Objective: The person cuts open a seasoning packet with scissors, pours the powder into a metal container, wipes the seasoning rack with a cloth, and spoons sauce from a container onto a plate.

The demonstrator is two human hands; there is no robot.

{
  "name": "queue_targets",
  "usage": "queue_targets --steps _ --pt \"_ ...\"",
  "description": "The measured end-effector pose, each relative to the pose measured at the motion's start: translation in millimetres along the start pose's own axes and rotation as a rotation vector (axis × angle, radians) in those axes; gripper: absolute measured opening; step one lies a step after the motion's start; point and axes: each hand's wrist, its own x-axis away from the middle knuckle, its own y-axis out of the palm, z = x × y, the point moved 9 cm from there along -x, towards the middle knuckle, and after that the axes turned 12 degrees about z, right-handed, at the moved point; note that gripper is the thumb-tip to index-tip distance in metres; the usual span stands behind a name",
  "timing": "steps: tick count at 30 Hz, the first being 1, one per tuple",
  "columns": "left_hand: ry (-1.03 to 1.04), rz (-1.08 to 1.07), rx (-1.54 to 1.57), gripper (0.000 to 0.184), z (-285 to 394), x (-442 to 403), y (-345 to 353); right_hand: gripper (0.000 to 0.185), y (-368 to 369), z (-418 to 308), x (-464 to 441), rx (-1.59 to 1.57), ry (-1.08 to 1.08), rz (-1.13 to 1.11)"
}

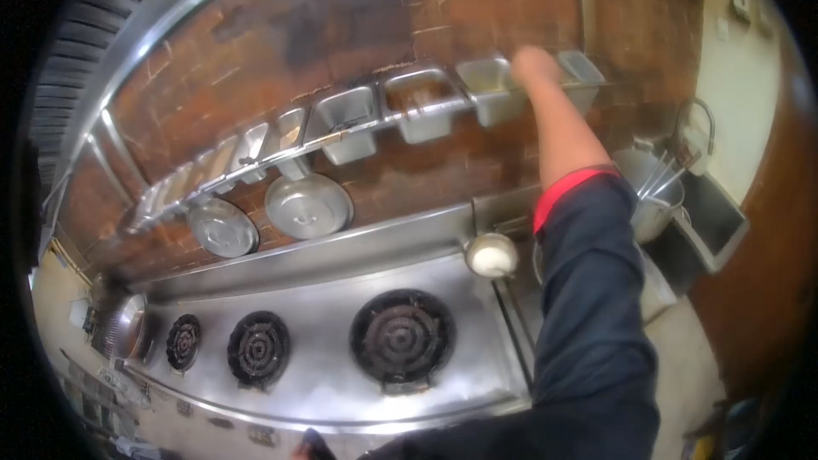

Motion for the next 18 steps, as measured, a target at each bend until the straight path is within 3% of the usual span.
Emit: queue_targets --steps 6,18 --pt "-0.222 -0.022 -0.034 0.029 13 4 -10 0.029 32 27 -14 0.042 0.081 -0.078" --pt "-0.288 0.004 -0.066 0.029 7 13 -24 0.030 39 37 -25 0.053 0.082 -0.097"
